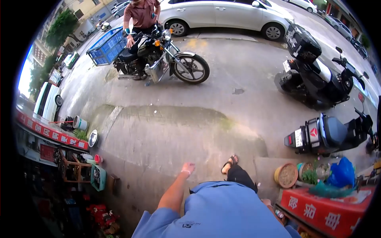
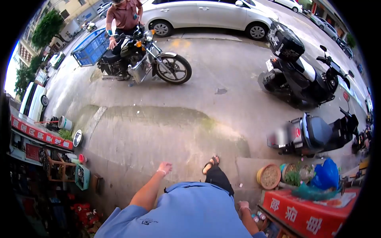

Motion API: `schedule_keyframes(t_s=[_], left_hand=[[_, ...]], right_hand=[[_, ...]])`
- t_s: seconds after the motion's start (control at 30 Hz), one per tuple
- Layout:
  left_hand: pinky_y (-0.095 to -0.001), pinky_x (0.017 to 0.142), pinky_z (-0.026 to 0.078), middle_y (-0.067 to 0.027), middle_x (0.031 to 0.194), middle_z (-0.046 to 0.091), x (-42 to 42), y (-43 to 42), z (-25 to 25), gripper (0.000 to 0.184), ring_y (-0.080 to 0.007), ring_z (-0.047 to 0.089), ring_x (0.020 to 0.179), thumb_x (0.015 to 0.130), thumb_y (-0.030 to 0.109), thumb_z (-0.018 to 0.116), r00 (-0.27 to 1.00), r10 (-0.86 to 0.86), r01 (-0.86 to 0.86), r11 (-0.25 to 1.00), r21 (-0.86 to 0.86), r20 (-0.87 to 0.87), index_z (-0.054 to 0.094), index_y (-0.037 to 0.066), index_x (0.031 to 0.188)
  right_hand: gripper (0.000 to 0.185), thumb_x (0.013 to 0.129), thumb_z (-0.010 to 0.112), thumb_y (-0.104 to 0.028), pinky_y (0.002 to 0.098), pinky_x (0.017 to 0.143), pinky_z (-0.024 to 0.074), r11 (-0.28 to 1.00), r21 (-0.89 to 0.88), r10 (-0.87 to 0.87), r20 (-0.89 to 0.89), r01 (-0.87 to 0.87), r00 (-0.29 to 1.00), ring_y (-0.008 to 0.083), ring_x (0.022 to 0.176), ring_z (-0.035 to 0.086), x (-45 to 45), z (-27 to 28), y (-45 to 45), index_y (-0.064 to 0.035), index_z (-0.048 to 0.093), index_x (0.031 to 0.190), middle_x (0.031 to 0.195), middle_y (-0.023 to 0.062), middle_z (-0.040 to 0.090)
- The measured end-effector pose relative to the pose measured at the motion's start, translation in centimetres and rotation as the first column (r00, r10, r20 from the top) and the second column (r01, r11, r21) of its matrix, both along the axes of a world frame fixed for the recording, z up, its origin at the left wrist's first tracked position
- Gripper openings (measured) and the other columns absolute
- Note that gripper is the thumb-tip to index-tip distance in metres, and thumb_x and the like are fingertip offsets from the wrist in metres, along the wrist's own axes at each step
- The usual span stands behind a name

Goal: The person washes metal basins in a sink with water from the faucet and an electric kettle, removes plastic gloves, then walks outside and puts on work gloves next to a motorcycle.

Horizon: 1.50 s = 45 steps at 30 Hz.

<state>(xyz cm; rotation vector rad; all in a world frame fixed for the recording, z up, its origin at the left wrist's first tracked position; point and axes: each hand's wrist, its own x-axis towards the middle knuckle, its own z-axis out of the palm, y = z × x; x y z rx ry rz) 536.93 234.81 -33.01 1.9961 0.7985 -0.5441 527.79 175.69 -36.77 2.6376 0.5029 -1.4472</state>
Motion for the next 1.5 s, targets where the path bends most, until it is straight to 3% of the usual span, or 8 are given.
schedule_keyframes(t_s=[0.43,0.67,0.73,0.83,1.07,1.23,1.3,1.5], left_hand=[[-0.0285,0.064,0.049,-0.0128,0.090,0.066,27.9,-0.5,-1.4,0.033,-0.0186,0.062,0.074,0.080,0.006,0.048,0.943,0.268,-0.313,0.915,-0.254,-0.196,0.059,0.000,0.110],[-0.0288,0.064,0.048,-0.0136,0.083,0.066,46.4,5.1,-8.7,0.030,-0.0189,0.063,0.072,0.079,0.012,0.052,0.926,0.343,-0.373,0.892,-0.254,-0.157,0.061,-0.001,0.105],[-0.0286,0.064,0.048,-0.0135,0.082,0.066,50.2,6.2,-9.0,0.030,-0.0188,0.063,0.072,0.079,0.012,0.053,0.897,0.415,-0.441,0.847,-0.296,-0.149,0.062,-0.001,0.104],[-0.0298,0.065,0.049,-0.0129,0.082,0.066,55.7,7.0,-9.2,0.028,-0.0187,0.063,0.072,0.077,0.010,0.056,0.927,0.333,-0.360,0.921,-0.151,-0.174,0.062,-0.001,0.103],[-0.0297,0.065,0.049,-0.0120,0.080,0.066,68.3,5.8,-12.0,0.025,-0.0183,0.062,0.071,0.078,0.010,0.055,0.914,0.367,-0.390,0.913,-0.122,-0.174,0.063,0.002,0.100],[-0.0304,0.068,0.049,-0.0141,0.083,0.065,77.7,2.7,-19.0,0.025,-0.0189,0.063,0.074,0.079,0.014,0.055,0.892,0.434,-0.448,0.887,-0.117,-0.123,0.064,0.002,0.098],[-0.0308,0.072,0.049,-0.0145,0.087,0.065,80.3,1.4,-21.0,0.025,-0.0199,0.063,0.079,0.079,0.016,0.055,0.911,0.403,-0.408,0.911,-0.063,-0.085,0.064,0.003,0.099],[-0.0313,0.078,0.047,-0.0132,0.098,0.063,89.3,-0.1,-18.3,0.026,-0.0227,0.060,0.090,0.080,0.011,0.052,0.865,0.499,-0.482,0.856,-0.187,0.058,0.060,0.001,0.103]], right_hand=[[0.013,0.081,0.055,-0.017,0.0308,0.041,0.0466,-0.050,0.506,-0.935,-0.326,0.861,0.137,0.0117,0.046,0.044,53.7,8.2,13.7,-0.0056,0.056,0.077,0.055,0.0010,0.046],[0.019,0.081,0.056,-0.023,0.0416,0.054,0.0498,0.956,0.265,0.068,0.217,-0.126,0.974,0.0259,0.063,0.061,60.9,-12.3,9.3,-0.0057,0.062,0.077,0.063,0.0147,0.059],[0.016,0.078,0.054,-0.019,0.0402,0.068,0.0502,0.276,0.015,-0.940,-0.205,0.961,0.273,0.0274,0.077,0.063,62.8,-7.9,13.6,-0.0068,0.065,0.079,0.077,0.0178,0.064],[0.018,0.078,0.054,-0.017,0.0356,0.052,0.0469,0.988,0.149,-0.062,0.117,0.044,0.991,0.0228,0.056,0.057,67.0,-6.7,14.1,-0.0024,0.064,0.078,0.066,0.0145,0.060],[0.023,0.078,0.052,-0.018,0.0355,0.058,0.0460,0.578,0.276,-0.780,-0.088,0.768,0.619,0.0296,0.065,0.061,82.4,-7.8,15.2,0.0013,0.064,0.079,0.074,0.0206,0.063],[0.017,0.077,0.051,-0.018,0.0389,0.057,0.0469,0.911,0.325,0.120,0.379,-0.253,0.918,0.0295,0.064,0.059,97.7,-21.5,7.9,-0.0054,0.063,0.075,0.069,0.0176,0.060],[0.005,0.077,0.054,-0.014,0.0368,0.046,0.0455,0.355,0.215,-0.833,-0.369,0.910,0.413,0.0200,0.050,0.050,105.1,-20.9,7.8,-0.0117,0.057,0.073,0.059,0.0062,0.050],[0.005,0.079,0.057,-0.015,0.0303,0.041,0.0436,0.167,0.287,-0.943,-0.233,0.943,0.238,0.0103,0.041,0.036,122.1,-10.5,13.3,-0.0134,0.054,0.076,0.053,-0.0026,0.038]])
